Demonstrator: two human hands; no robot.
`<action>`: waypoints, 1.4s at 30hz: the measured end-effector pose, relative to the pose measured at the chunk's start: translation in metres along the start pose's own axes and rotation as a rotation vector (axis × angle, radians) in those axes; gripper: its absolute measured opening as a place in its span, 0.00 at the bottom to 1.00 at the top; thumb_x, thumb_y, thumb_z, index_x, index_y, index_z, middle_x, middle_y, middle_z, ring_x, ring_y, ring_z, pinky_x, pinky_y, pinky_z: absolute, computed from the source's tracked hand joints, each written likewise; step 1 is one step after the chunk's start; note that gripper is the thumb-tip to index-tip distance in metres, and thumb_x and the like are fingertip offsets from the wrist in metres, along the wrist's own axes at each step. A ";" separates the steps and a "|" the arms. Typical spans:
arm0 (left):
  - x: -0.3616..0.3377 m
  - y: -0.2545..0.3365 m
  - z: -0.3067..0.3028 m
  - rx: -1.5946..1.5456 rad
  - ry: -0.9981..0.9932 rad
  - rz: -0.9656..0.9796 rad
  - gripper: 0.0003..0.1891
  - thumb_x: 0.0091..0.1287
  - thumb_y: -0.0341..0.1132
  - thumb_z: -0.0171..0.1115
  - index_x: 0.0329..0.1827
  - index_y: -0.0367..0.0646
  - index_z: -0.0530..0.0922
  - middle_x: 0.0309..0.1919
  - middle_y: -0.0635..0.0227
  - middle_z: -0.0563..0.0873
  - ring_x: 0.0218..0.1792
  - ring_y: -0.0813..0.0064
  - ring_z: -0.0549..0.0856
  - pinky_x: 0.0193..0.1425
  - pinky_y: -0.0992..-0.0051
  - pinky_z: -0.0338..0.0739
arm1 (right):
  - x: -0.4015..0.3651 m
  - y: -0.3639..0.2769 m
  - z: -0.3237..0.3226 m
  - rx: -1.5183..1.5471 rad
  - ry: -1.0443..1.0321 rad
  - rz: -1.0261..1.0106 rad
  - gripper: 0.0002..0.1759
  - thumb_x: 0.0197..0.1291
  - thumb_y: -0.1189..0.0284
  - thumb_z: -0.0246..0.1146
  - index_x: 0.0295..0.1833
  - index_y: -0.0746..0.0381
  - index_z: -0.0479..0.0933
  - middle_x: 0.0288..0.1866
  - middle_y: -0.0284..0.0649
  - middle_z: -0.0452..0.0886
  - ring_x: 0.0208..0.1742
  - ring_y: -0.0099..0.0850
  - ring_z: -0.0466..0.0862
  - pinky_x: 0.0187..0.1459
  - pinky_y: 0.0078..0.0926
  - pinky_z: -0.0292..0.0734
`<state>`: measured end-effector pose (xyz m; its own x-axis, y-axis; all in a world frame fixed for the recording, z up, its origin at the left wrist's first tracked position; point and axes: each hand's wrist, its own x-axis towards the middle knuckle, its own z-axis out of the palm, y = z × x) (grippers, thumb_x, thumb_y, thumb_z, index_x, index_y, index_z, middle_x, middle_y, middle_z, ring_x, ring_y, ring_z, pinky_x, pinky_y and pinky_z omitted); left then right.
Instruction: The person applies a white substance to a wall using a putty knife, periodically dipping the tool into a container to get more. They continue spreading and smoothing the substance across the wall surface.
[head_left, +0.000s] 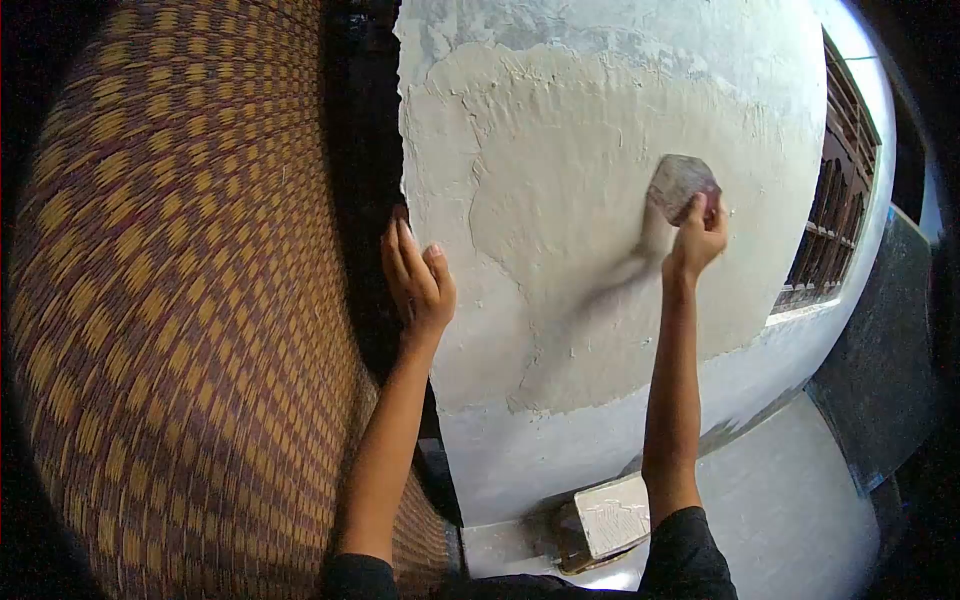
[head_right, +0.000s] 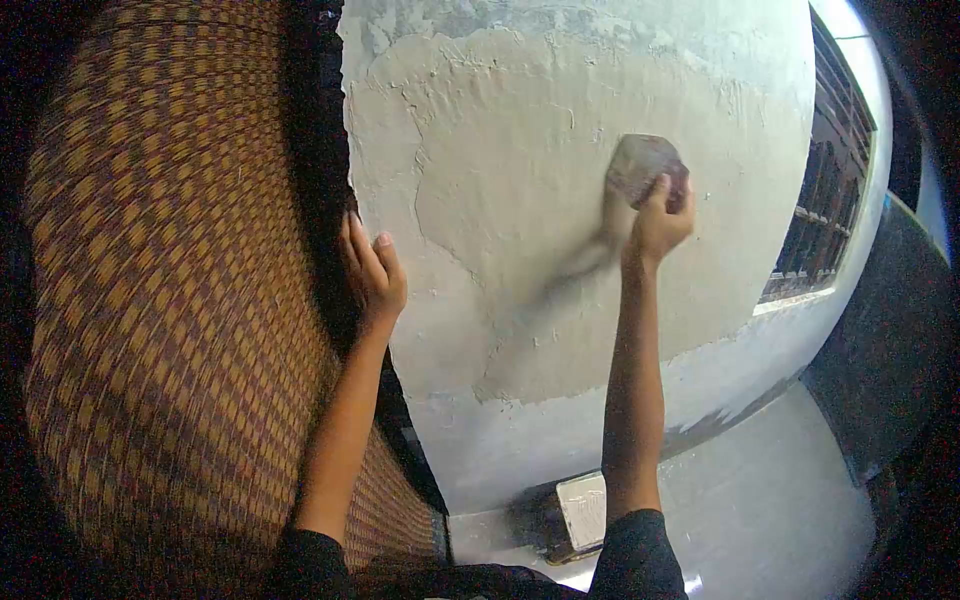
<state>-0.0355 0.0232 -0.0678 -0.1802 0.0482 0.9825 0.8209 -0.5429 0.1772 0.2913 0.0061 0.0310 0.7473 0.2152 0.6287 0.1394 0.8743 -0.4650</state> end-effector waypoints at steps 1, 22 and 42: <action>0.001 0.001 0.000 0.006 0.012 0.010 0.29 0.75 0.39 0.43 0.73 0.28 0.57 0.70 0.46 0.65 0.69 0.47 0.66 0.74 0.52 0.58 | 0.007 0.006 -0.007 0.007 0.029 -0.002 0.18 0.69 0.73 0.59 0.61 0.70 0.74 0.46 0.40 0.82 0.44 0.27 0.81 0.46 0.24 0.78; 0.001 0.001 0.001 -0.038 0.041 -0.008 0.30 0.74 0.39 0.46 0.72 0.28 0.57 0.70 0.44 0.65 0.68 0.45 0.67 0.72 0.52 0.60 | -0.024 -0.001 0.019 -0.077 -0.293 -0.208 0.18 0.67 0.72 0.62 0.59 0.70 0.77 0.45 0.43 0.84 0.44 0.29 0.82 0.48 0.25 0.77; 0.000 0.000 0.000 -0.003 0.014 -0.038 0.30 0.75 0.42 0.44 0.73 0.28 0.57 0.70 0.45 0.65 0.70 0.46 0.65 0.74 0.50 0.56 | -0.004 -0.005 0.009 0.032 -0.120 0.051 0.20 0.69 0.72 0.60 0.62 0.72 0.73 0.52 0.42 0.82 0.48 0.27 0.81 0.51 0.25 0.77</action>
<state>-0.0354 0.0236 -0.0676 -0.2187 0.0575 0.9741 0.8115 -0.5437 0.2143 0.2817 0.0045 0.0359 0.6696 0.3084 0.6756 0.0812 0.8739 -0.4793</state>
